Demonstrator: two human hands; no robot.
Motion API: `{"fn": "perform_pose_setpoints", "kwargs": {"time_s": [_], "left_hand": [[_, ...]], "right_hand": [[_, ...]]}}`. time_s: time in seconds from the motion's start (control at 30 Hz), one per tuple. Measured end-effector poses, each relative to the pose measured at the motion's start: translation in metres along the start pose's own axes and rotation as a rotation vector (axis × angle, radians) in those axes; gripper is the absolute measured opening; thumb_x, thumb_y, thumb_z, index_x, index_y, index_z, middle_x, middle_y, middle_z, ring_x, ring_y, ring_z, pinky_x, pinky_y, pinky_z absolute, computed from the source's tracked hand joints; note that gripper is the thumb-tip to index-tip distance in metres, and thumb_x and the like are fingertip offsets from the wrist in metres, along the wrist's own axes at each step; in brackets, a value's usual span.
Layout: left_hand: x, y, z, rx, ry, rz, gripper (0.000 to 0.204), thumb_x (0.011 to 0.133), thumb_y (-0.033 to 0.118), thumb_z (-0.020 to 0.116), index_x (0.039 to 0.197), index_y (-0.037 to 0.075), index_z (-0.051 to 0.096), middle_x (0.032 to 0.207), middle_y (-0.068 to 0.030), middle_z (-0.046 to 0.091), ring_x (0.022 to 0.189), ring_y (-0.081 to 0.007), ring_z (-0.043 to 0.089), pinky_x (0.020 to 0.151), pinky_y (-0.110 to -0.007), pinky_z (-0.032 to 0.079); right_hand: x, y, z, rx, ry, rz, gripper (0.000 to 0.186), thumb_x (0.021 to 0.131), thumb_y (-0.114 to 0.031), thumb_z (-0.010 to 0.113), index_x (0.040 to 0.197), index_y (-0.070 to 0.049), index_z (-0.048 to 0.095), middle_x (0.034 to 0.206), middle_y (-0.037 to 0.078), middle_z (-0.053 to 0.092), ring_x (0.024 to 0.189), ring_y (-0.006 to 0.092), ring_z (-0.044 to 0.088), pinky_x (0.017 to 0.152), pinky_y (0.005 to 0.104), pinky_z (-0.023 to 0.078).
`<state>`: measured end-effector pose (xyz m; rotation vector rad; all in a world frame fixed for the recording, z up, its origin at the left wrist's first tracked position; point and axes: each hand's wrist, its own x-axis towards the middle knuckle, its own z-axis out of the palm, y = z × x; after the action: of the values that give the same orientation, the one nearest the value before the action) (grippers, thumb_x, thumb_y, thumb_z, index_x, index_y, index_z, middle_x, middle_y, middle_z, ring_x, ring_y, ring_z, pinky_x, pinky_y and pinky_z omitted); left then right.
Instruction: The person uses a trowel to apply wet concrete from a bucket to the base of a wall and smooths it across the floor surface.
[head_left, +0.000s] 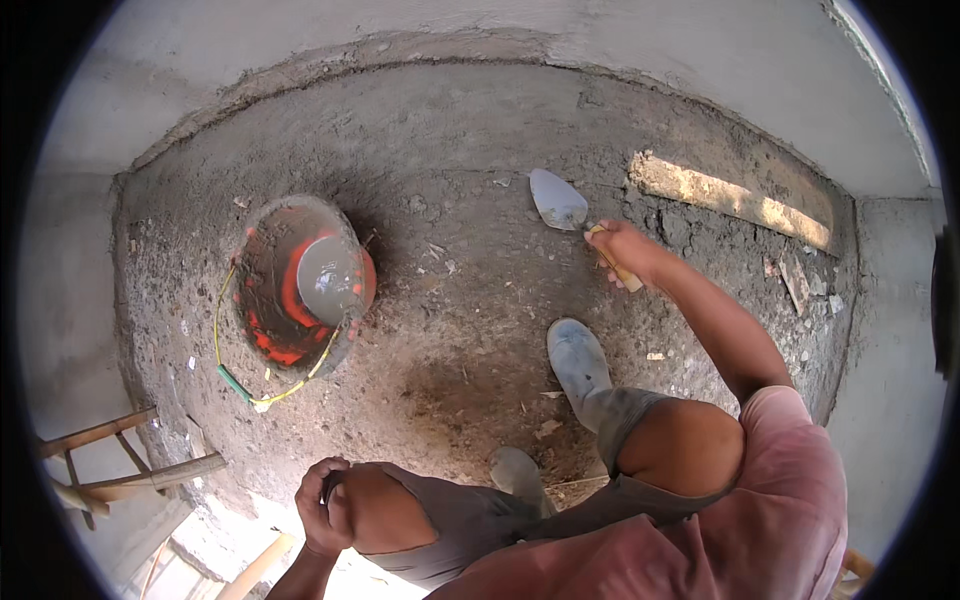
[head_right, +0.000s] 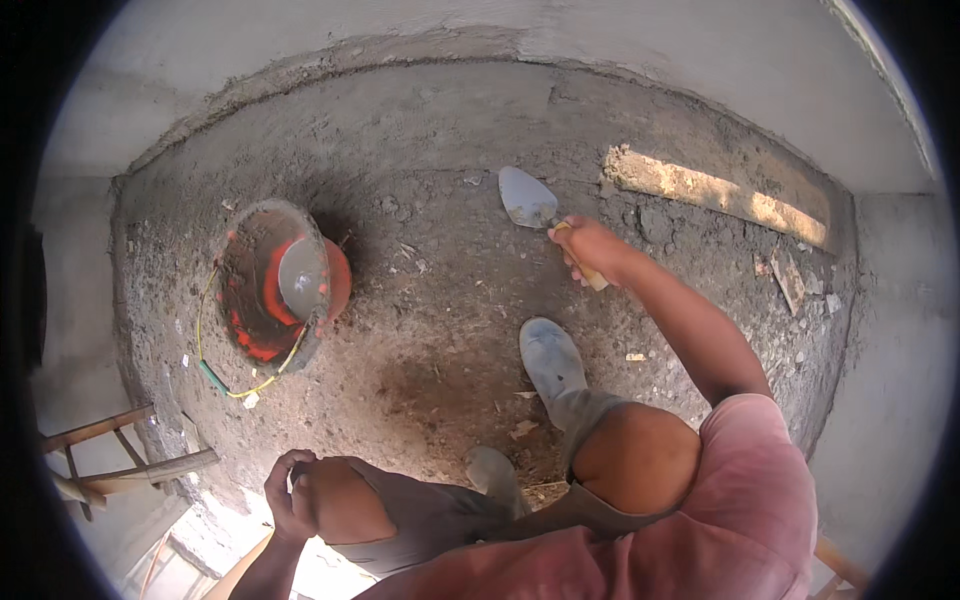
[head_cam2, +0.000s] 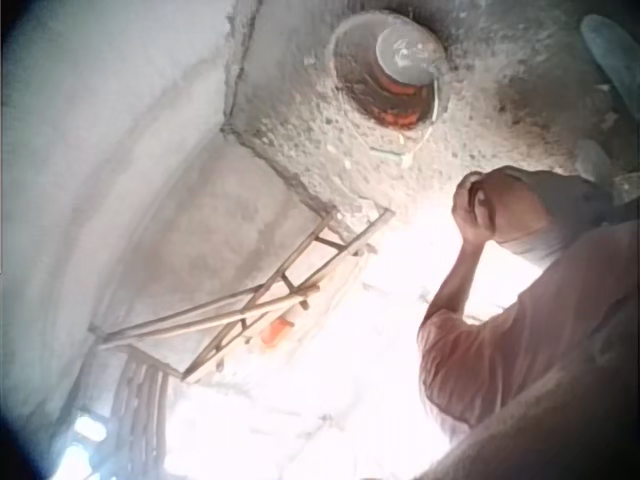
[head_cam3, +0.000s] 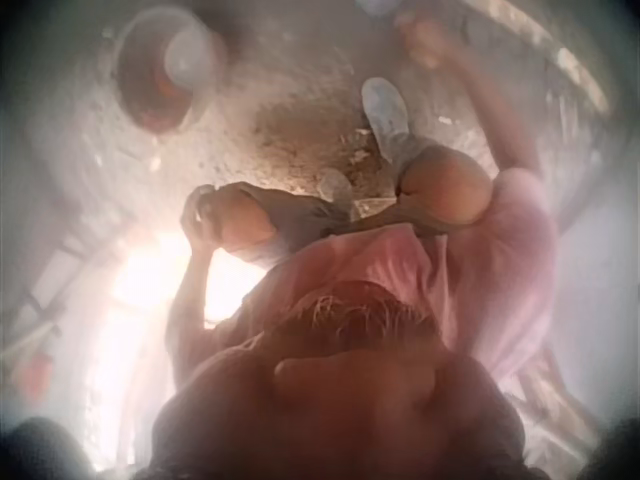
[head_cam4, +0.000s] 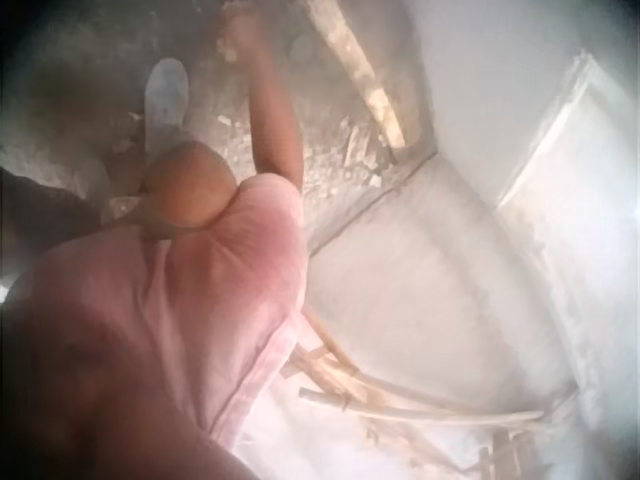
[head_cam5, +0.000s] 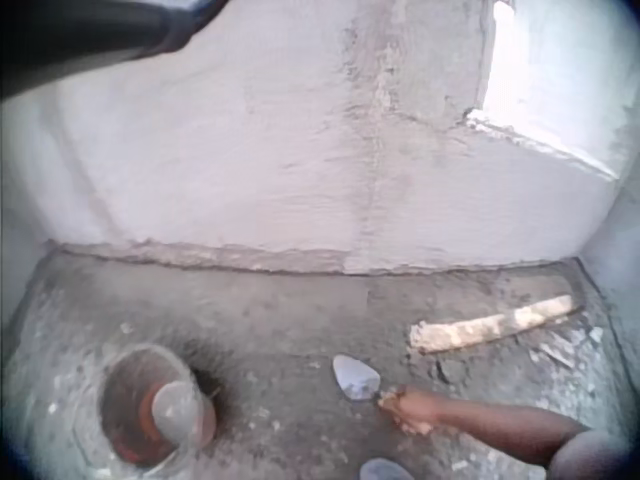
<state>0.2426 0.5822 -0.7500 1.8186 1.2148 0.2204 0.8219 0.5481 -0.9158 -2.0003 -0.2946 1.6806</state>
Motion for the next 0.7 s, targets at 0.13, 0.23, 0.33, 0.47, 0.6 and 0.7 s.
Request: {"fn": "perform_pose_setpoints", "kwargs": {"time_s": [0.13,0.23,0.33,0.47,0.6,0.7], "left_hand": [[-0.002,-0.006,-0.007,-0.006,-0.04,-0.029,0.037,0.096,0.021,0.056,0.121,-0.006,0.064,0.109,-0.0205,0.072,0.099,-0.03,0.071,0.09,-0.039,0.056],[-0.003,-0.011,-0.006,0.01,-0.034,-0.029,0.039,0.097,0.024,0.055,0.12,-0.006,0.064,0.105,-0.0192,0.072,0.095,-0.0281,0.072,0.087,-0.037,0.056],[0.005,0.0,-0.002,0.028,-0.026,-0.01,0.04,0.098,0.025,0.054,0.12,-0.006,0.064,0.102,-0.0181,0.072,0.09,-0.027,0.071,0.083,-0.036,0.056],[0.011,0.002,0.0,0.029,-0.036,-0.037,0.039,0.098,0.024,0.054,0.12,-0.007,0.064,0.099,-0.017,0.071,0.086,-0.0252,0.069,0.082,-0.035,0.055],[0.012,-0.001,-0.002,0.043,-0.013,-0.049,0.036,0.097,0.02,0.053,0.12,-0.007,0.063,0.098,-0.0164,0.07,0.088,-0.0238,0.068,0.084,-0.036,0.054],[0.007,-0.007,-0.001,0.058,0.007,-0.071,0.034,0.097,0.016,0.053,0.119,-0.008,0.063,0.099,-0.0164,0.069,0.091,-0.0237,0.067,0.086,-0.036,0.054]], "right_hand": [[0.007,0.023,-0.002,0.182,0.075,0.02,0.032,0.106,-0.032,0.062,0.125,-0.008,0.052,0.084,0.006,0.056,0.057,0.0181,0.056,0.05,0.0373,0.05],[0.011,0.039,0.011,0.17,0.124,0.02,0.034,0.105,-0.032,0.062,0.126,-0.007,0.052,0.085,0.008,0.056,0.059,0.0197,0.056,0.05,0.0388,0.051],[0.026,0.045,0.017,0.144,0.152,-0.007,0.038,0.105,-0.032,0.062,0.13,-0.006,0.051,0.087,0.009,0.057,0.061,0.0209,0.057,0.051,0.0402,0.051],[0.057,0.024,0.028,0.273,0.189,-0.002,0.04,0.106,-0.032,0.061,0.132,-0.003,0.051,0.087,0.01,0.057,0.06,0.0214,0.057,0.05,0.0404,0.051],[0.105,0.001,0.019,0.315,0.255,-0.177,0.04,0.105,-0.031,0.062,0.13,-0.001,0.052,0.085,0.01,0.058,0.06,0.0218,0.059,0.047,0.041,0.05],[0.143,-0.033,0.004,0.315,0.313,-0.225,0.039,0.105,-0.03,0.063,0.129,-0.001,0.052,0.083,0.011,0.059,0.06,0.0221,0.06,0.045,0.042,0.05]]}}
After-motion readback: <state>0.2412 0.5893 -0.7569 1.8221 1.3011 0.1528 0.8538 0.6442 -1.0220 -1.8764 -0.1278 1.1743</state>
